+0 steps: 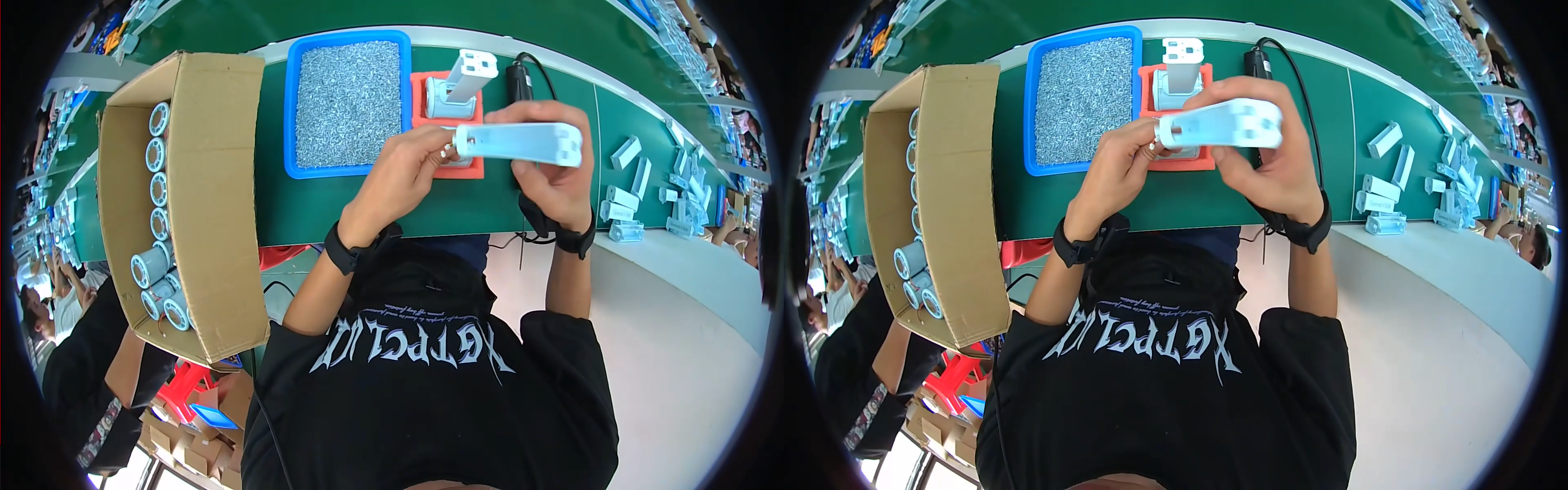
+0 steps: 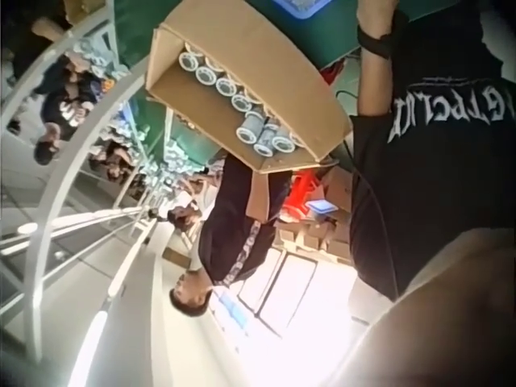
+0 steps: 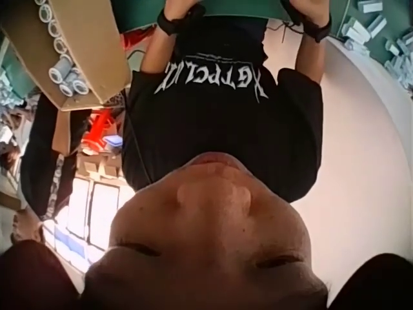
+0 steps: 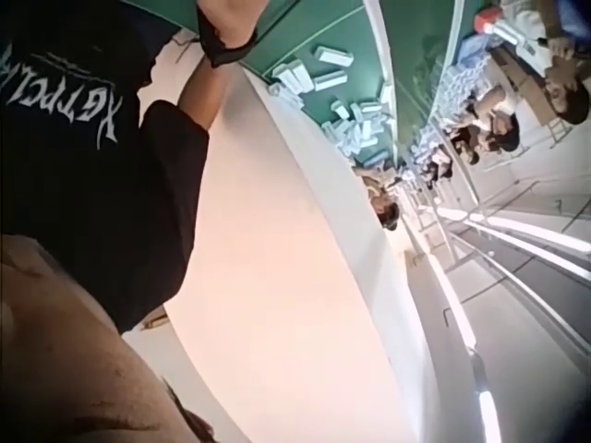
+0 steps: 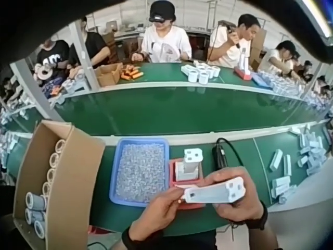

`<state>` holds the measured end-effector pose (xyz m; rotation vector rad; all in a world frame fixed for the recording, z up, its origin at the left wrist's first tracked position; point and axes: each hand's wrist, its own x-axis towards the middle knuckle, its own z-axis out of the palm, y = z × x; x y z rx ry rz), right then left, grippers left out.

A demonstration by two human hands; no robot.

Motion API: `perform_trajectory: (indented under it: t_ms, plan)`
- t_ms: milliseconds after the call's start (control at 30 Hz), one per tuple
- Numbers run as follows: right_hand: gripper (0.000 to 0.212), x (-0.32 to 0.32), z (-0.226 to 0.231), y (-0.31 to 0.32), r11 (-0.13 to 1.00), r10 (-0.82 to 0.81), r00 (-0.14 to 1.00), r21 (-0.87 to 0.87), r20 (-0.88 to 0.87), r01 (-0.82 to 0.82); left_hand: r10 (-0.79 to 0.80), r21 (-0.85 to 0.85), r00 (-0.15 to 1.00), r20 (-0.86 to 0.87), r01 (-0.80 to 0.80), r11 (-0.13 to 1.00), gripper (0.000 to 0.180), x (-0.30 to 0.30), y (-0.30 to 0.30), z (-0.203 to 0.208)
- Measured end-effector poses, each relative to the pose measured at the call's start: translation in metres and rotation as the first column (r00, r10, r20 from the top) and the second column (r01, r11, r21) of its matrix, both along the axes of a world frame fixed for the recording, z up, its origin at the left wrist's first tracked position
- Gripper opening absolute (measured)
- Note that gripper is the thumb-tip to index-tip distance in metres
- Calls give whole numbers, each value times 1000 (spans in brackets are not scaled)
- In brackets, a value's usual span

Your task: The person takes a motor from a box, places it into a jig, and fits a plastic housing over it. They then pick up a screw from a tray and use a power screwdriver to drive it into the assembly, repeating the process for a second unit.

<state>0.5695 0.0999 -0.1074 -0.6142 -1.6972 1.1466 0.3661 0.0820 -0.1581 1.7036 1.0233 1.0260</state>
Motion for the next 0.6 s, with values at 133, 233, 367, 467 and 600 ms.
perform_trajectory:
  t_ms: [133,233,367,467,600]
  plan:
    - [47,-9,1,0,993,52,994,98,94,-62,7,39,999,-43,-5,999,16,0,2,-3]
    - [50,-8,5,1,985,70,985,146,158,-93,28,109,1000,7,-29,994,14,6,5,-7]
    - [53,-5,7,2,974,79,947,179,311,-140,22,111,998,59,-29,993,10,7,5,-8]
    - [55,-2,7,3,970,60,913,193,404,-149,-30,-5,999,-12,30,1000,13,3,5,-7]
    - [52,1,6,4,978,51,930,171,364,-121,-43,-3,997,-60,43,999,14,2,5,-7]
